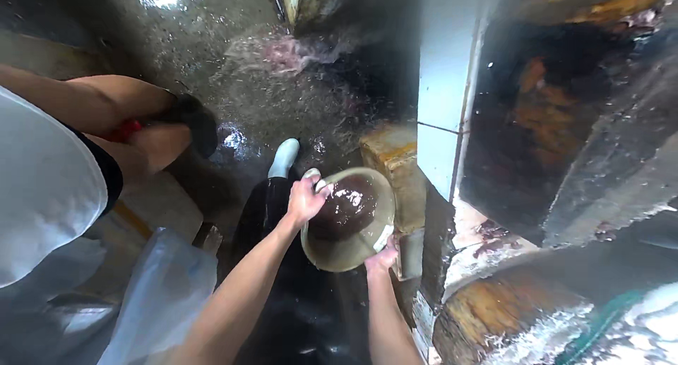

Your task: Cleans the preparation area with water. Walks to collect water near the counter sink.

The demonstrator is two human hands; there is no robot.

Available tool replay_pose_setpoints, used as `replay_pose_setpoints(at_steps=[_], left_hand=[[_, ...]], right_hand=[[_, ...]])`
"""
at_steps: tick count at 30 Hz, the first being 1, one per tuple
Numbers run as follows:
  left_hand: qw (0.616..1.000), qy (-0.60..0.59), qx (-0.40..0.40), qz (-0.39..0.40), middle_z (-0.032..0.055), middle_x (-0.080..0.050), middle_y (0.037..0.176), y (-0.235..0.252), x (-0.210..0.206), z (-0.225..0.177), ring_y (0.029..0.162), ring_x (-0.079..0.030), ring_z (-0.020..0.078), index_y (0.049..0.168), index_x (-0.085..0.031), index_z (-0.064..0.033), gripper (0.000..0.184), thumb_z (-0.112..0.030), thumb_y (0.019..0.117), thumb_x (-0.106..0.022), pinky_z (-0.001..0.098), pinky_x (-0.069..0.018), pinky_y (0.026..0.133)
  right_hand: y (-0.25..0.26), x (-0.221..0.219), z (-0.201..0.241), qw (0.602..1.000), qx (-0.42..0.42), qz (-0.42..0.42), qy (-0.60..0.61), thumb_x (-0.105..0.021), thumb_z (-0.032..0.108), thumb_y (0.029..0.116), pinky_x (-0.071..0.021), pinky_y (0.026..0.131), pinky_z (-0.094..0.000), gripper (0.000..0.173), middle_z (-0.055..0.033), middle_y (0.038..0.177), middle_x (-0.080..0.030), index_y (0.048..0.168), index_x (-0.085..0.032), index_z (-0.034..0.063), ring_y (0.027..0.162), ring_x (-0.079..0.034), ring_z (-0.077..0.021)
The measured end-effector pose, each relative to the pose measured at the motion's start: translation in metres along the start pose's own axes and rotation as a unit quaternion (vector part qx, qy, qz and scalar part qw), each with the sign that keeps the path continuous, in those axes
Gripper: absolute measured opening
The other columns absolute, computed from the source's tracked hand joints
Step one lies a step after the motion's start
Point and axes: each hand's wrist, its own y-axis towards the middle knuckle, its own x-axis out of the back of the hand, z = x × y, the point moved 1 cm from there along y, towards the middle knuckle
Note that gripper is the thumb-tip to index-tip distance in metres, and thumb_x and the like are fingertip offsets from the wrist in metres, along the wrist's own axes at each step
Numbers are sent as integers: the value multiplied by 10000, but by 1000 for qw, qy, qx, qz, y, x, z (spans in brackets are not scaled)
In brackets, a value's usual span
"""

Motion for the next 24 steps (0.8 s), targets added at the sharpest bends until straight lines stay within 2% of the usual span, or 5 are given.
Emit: replay_pose_setpoints(at_steps=[2, 9, 15, 20, 24], left_hand=[[999, 0, 11, 30, 46, -686, 793, -15, -25, 21, 762, -675, 202, 936, -715, -137, 325, -461, 935, -692, 491, -574, 736], [995, 18, 15, 96, 39, -671, 784, -57, -111, 65, 745, -661, 191, 964, -701, -133, 396, -522, 954, -625, 459, -559, 718], [977, 70, 81, 184, 112, -715, 952, -51, -168, 108, 925, -707, 283, 1150, -678, -132, 482, -562, 1019, -504, 541, -570, 844], [934, 156, 218, 238, 192, -687, 1246, 16, -192, 182, 1189, -661, 367, 1367, -591, -112, 506, -487, 1058, -450, 604, -530, 985], [918, 181, 282, 213, 225, -655, 1300, 101, -189, 232, 1218, -638, 395, 1334, -600, -35, 491, -330, 943, -639, 609, -525, 994]], right_hand=[[-3, 36, -7, 997, 15, -62, -38, -534, 416, 1047, -580, 927, -564, 452, -153, 1216, -686, 1294, -613, 46, 1110, -684, -292], [6, 142, -10, 944, 32, -235, -229, -609, 589, 970, -577, 917, -548, 602, -153, 1128, -707, 1183, -680, 31, 1062, -693, -288], [22, 172, 3, 905, 40, -294, -306, -643, 572, 954, -527, 968, -582, 691, -240, 1220, -655, 1280, -612, -37, 1140, -638, -368], [87, 122, -13, 823, 43, -244, -512, -598, 639, 960, -468, 1072, -596, 747, -261, 1327, -636, 1312, -641, -19, 1265, -597, -415], [160, -28, -43, 759, 105, -108, -633, -568, 503, 1025, -465, 1072, -584, 572, -275, 1292, -653, 1216, -703, -20, 1259, -602, -413]])
